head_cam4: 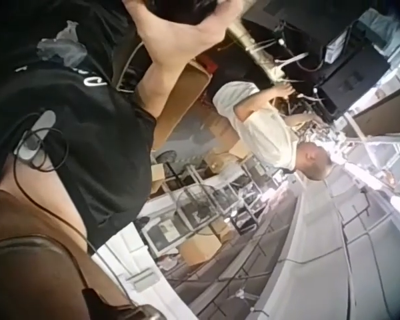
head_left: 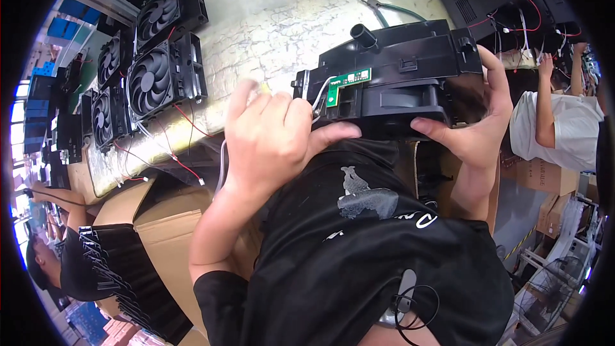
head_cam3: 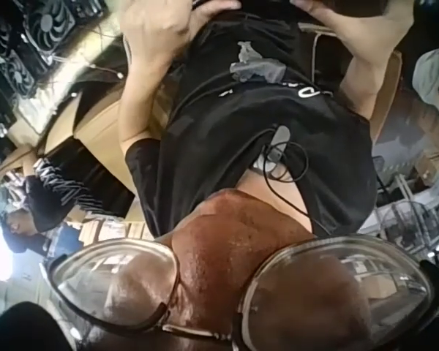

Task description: Assemble electronic cooling fans into their plastic housings and route cables on an assembly line.

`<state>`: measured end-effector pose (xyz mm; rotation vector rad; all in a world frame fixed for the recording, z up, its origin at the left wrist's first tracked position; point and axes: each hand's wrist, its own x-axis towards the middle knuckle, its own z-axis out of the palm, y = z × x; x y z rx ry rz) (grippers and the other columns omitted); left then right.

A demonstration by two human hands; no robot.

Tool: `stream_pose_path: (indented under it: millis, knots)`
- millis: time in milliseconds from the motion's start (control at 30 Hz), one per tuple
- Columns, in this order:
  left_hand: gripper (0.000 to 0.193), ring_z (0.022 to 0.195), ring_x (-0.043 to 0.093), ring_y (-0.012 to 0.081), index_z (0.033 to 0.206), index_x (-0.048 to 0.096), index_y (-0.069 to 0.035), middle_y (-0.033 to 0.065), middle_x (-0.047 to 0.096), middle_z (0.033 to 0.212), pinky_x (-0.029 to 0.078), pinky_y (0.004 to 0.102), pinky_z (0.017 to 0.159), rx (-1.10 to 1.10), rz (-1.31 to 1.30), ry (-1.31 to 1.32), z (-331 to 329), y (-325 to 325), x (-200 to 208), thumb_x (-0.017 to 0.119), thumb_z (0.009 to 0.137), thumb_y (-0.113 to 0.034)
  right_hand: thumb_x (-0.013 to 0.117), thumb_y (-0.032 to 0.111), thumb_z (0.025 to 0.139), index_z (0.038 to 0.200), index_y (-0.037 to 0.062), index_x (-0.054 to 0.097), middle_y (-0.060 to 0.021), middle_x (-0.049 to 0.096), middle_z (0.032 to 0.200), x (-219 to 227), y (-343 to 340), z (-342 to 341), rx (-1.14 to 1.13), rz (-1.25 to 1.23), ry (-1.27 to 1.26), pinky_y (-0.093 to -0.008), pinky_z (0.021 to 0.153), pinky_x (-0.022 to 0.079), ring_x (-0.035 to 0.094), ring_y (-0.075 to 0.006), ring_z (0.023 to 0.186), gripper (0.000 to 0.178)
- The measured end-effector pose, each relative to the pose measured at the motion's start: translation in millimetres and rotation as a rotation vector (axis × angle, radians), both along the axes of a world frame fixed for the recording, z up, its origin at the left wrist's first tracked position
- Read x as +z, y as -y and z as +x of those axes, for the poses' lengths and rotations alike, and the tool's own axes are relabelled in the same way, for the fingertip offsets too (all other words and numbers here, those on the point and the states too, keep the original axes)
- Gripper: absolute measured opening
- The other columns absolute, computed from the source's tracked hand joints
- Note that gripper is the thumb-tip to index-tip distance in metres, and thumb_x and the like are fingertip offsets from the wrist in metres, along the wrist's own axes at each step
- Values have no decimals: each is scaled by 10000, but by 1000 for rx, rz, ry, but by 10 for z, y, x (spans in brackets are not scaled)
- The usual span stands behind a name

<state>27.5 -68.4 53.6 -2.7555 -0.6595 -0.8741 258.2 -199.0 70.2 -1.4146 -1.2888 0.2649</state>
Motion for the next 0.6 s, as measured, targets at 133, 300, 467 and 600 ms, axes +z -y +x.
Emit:
stream_pose_path:
  millis: [133,300,467,600]
  knots:
    - [249,506,555,246,891,647,-10,109,588,624,455,345,523,-62,-420,143,29,20,-284,713,862,-249,941,139,564,1253,-31,483,-123,661,1092,-134,-134,115,-54,-107,-146,-326,926,495,636,-183,1022,845]
    - [289,504,541,107,1198,649,30,86,596,580,429,251,518,140,-509,481,112,-35,-512,628,919,-39,925,230,602,1253,-70,493,-139,670,1037,-326,-738,198,-33,-287,-357,-304,839,535,664,-183,932,837]
    - [272,553,621,195,1142,654,66,186,639,659,476,332,566,386,-817,531,198,-497,-538,579,941,-102,890,265,664,1273,-143,447,-200,611,1182,-332,-1442,71,74,-533,-703,-331,943,489,617,-206,1065,856]
    - [269,752,630,430,1123,618,120,284,641,837,486,461,671,447,-497,238,211,-839,-553,531,918,-30,840,372,732,1279,-111,457,-174,614,1184,-622,-1809,129,145,-684,-760,-324,973,466,599,-215,1102,825]
